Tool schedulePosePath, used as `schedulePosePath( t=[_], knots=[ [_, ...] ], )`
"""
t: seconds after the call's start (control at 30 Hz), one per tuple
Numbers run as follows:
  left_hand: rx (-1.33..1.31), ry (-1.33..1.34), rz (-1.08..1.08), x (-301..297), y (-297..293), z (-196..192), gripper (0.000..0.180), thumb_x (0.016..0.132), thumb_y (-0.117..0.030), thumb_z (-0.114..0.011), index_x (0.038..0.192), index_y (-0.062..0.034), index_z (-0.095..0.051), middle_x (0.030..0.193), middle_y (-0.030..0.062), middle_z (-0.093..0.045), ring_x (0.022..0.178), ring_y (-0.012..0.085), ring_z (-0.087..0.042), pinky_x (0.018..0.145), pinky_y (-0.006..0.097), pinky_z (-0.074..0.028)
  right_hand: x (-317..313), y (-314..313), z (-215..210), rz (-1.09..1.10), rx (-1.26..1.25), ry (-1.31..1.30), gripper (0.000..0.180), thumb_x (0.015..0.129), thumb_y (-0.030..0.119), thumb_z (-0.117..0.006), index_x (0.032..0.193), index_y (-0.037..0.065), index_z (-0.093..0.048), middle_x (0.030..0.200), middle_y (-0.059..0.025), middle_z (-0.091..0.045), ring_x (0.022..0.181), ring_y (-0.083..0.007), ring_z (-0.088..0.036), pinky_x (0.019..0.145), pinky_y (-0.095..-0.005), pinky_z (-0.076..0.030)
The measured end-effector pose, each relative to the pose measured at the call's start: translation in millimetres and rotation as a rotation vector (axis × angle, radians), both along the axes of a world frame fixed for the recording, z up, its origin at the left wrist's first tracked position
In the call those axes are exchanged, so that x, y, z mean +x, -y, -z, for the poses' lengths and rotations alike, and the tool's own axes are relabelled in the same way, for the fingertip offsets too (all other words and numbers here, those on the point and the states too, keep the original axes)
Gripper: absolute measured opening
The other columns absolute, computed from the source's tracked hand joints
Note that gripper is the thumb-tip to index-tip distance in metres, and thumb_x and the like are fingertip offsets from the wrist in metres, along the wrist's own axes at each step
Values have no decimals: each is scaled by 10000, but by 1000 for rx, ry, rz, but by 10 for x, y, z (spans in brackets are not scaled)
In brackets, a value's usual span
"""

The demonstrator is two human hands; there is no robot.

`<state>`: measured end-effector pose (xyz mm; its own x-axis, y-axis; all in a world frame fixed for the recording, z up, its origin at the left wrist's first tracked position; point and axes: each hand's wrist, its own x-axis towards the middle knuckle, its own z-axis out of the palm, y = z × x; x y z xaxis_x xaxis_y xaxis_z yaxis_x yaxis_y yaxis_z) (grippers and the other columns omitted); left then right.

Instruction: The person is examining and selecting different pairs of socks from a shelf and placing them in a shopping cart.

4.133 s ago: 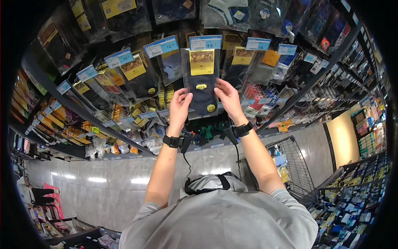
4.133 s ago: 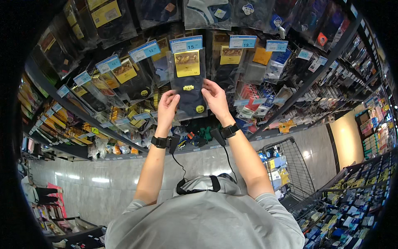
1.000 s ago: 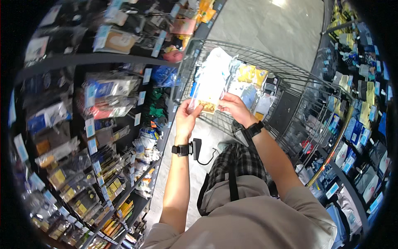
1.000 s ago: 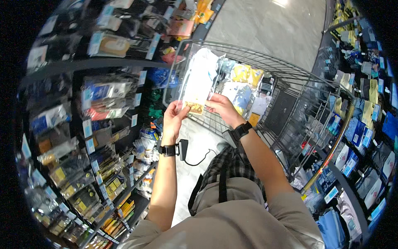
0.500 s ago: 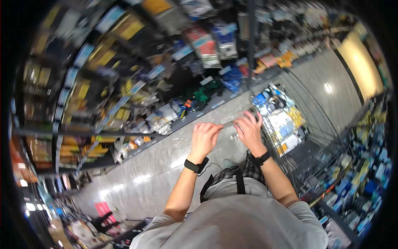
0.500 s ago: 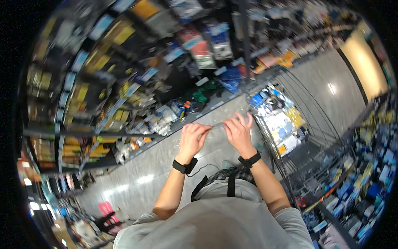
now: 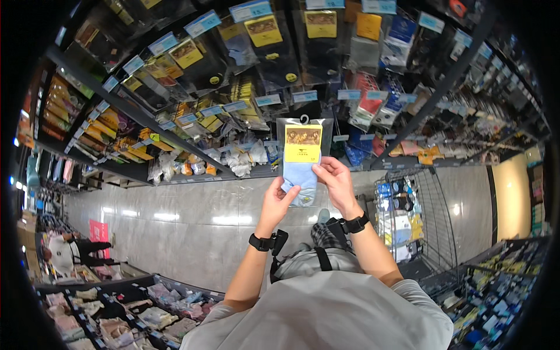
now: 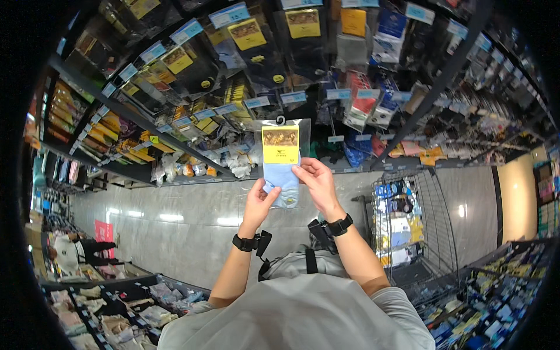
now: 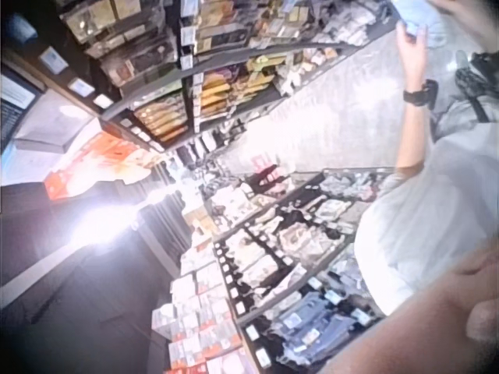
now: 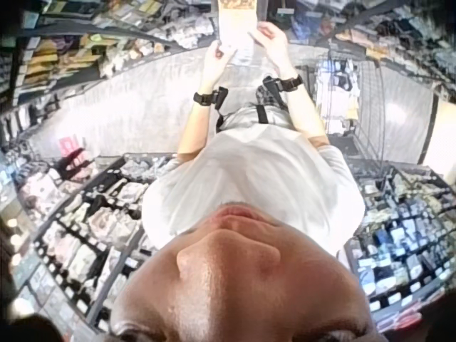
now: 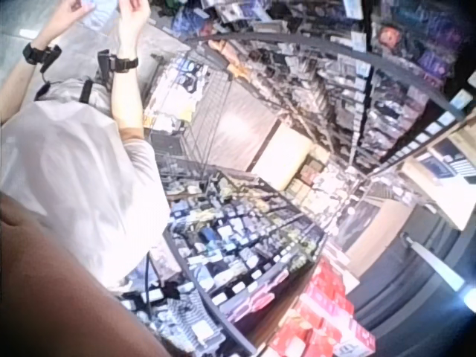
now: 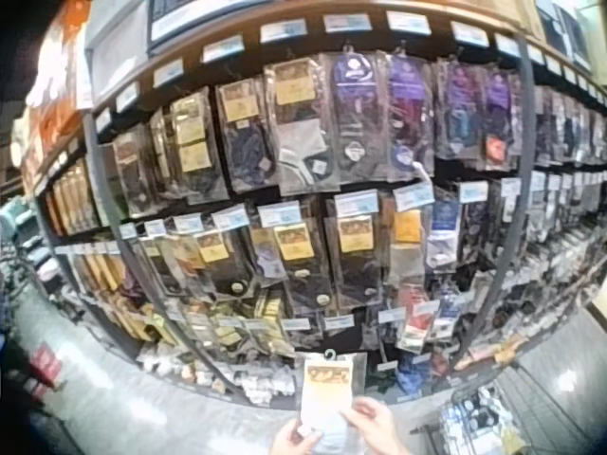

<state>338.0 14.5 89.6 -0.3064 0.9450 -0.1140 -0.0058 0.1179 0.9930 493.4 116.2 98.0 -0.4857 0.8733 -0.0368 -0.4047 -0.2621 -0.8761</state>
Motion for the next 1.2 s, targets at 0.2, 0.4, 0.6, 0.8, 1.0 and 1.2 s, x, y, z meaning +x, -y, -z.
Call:
schedulePosePath(
  t=[0.2,0.4,0.6,0.8,1.0,1.2],
  knots=[
    [145,108,-88,-179,-345,-69,407,876,-173,-653,1193,17,-481,1088,70,-594,939,102,-588,703,227,-510,-461,-568,-238,-36,-29,-154,204,862,82,-650,1043,-1,-601,895,-31,-659,774,-67,-603,671,-201,-486],
    [-29,153,-152,-296,-632,-379,396,917,-227,-575,1247,-36,-469,1141,59,-582,989,138,-578,587,277,-574,-671,-1006,-389,-121,6,-133,218,856,98,-662,1042,2,-603,877,-28,-663,756,-58,-596,634,-195,-466],
    [55,240,-185,-450,-874,-291,322,908,-226,-597,1164,-45,-525,1039,35,-615,834,85,-598,518,234,-534,-867,-1220,-358,-127,34,-71,228,856,109,-662,1047,6,-593,902,-31,-661,769,-58,-592,643,-196,-462],
    [75,239,-195,-753,-975,-329,286,919,-239,-583,1127,-46,-547,958,30,-639,730,83,-616,502,235,-519,-1185,-1228,-456,-158,63,-41,244,866,111,-648,1076,11,-572,896,-22,-655,770,-60,-596,637,-187,-468],
    [155,217,-200,-1239,-1112,-491,291,913,-257,-594,1097,-33,-568,921,17,-639,690,59,-595,443,195,-477,-1651,-1328,-798,-100,274,24,236,856,92,-664,1045,-21,-580,897,-30,-659,776,-53,-586,643,-180,-448],
    [206,217,-166,-1685,-1407,-706,329,907,-300,-600,1110,-43,-574,916,6,-644,682,42,-589,440,182,-461,-2138,-1588,-989,-29,315,39,195,868,101,-648,1021,-6,-594,875,-11,-658,725,-41,-573,596,-184,-442]
  ],
)
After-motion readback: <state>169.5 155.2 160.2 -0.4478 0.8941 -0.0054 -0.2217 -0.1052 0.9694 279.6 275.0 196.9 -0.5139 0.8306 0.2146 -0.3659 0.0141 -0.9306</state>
